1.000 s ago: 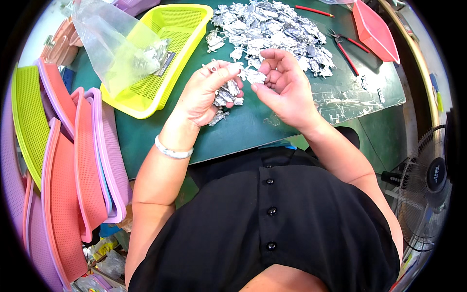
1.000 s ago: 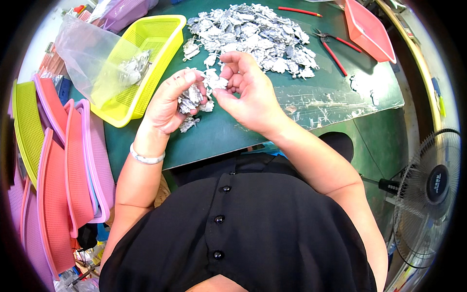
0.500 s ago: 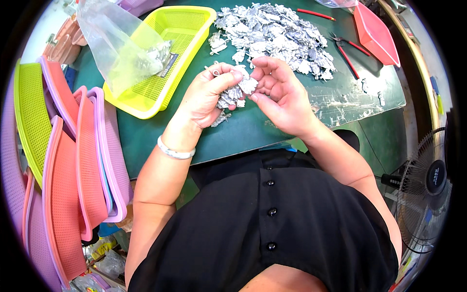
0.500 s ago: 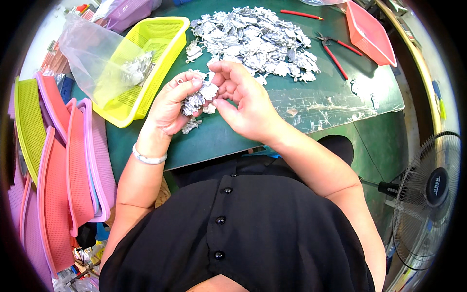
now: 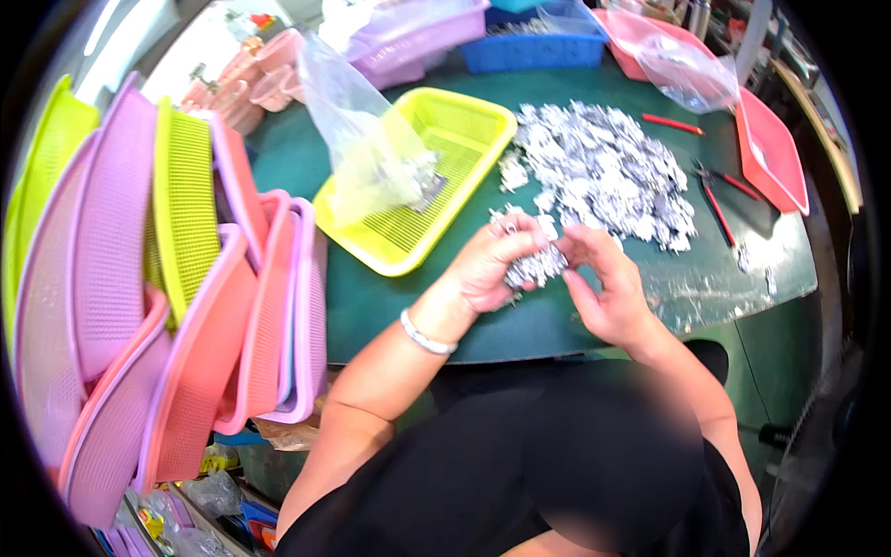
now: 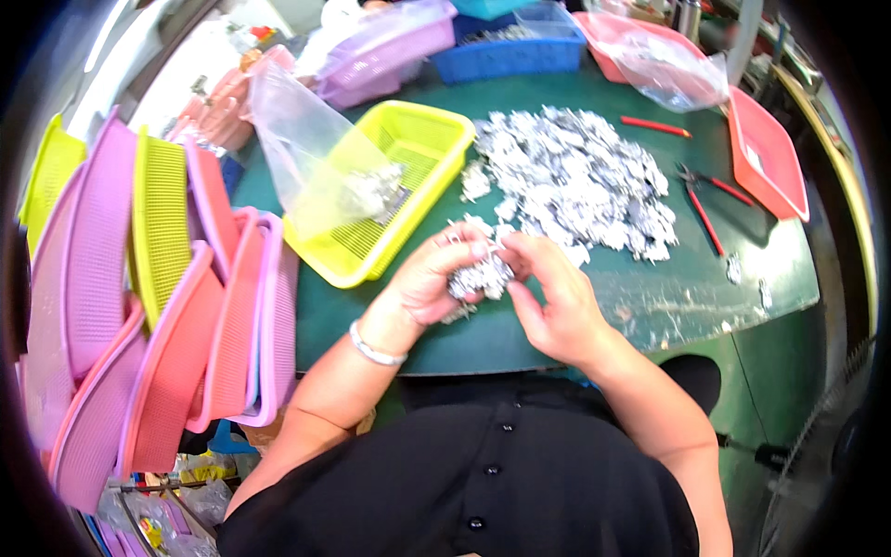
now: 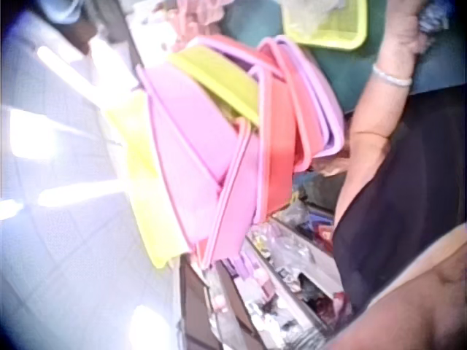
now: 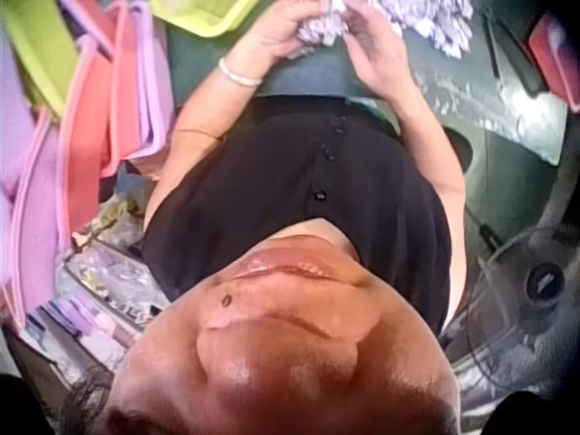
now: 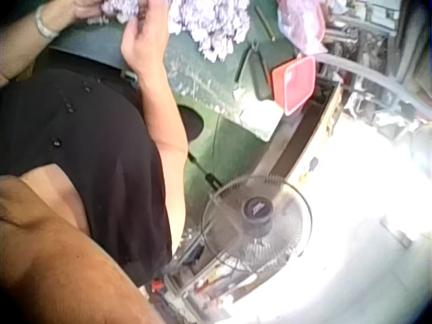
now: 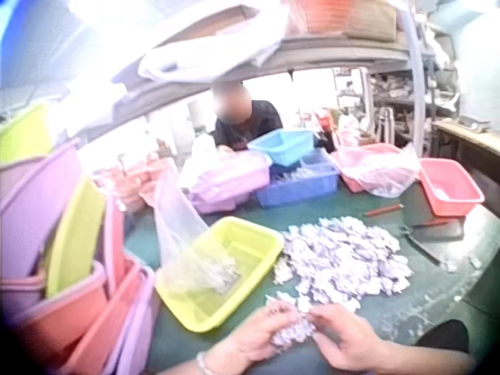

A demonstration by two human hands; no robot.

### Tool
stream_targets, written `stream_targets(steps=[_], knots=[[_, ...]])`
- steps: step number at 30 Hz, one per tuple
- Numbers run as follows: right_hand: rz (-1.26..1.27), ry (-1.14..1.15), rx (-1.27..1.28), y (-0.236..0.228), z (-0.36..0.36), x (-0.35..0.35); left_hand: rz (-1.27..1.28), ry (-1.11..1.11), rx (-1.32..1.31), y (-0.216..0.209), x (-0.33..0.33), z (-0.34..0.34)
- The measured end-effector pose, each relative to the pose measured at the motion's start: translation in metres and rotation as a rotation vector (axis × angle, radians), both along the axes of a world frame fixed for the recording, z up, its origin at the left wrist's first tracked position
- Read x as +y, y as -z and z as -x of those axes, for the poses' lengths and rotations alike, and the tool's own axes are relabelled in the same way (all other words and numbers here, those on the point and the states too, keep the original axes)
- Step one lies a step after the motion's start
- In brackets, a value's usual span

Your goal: The person sits at a green work table and repeatedly picks up small silver-colored craft pieces from a large pile. They separate the pieces by hand and place them into a clear plastic bag inside a yellow basket. The process is repetitive and continues throughout the clip.

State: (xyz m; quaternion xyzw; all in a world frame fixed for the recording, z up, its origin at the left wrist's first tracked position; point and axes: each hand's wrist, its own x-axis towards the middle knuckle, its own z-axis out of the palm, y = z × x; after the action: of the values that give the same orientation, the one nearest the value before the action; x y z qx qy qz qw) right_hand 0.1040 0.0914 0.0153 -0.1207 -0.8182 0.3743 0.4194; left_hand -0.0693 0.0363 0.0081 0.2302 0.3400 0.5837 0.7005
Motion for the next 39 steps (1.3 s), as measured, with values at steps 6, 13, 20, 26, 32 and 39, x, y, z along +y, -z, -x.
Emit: stream_targets(steps=[6, 13, 20, 26, 32, 39], knots=[[0.000, 0.012, -0.017, 0.004, -0.006, 0.008, -0.129, -0.098, 0.137, -0.060, -0.021, 0.011], [-0.077, -0.046, -0.111, -0.008, -0.002, 0.023, -0.536, -0.532, 0.495, -0.192, -0.019, 0.054], [-0.116, -0.097, -0.096, -0.023, 0.007, 0.027, 0.005, -0.613, 0.509, -0.236, 0.032, 0.151], [-0.053, -0.054, -0.150, -0.005, -0.007, 0.038, 0.239, -0.672, 0.764, -0.243, 0.015, 0.176], [-0.044, -0.043, -0.155, -0.001, -0.009, 0.042, 0.530, -0.468, 1.435, -0.245, 0.002, 0.184], [-0.077, -0.020, -0.175, 0.009, -0.010, 0.047, 0.570, 0.238, 1.993, -0.239, 0.035, 0.152]])
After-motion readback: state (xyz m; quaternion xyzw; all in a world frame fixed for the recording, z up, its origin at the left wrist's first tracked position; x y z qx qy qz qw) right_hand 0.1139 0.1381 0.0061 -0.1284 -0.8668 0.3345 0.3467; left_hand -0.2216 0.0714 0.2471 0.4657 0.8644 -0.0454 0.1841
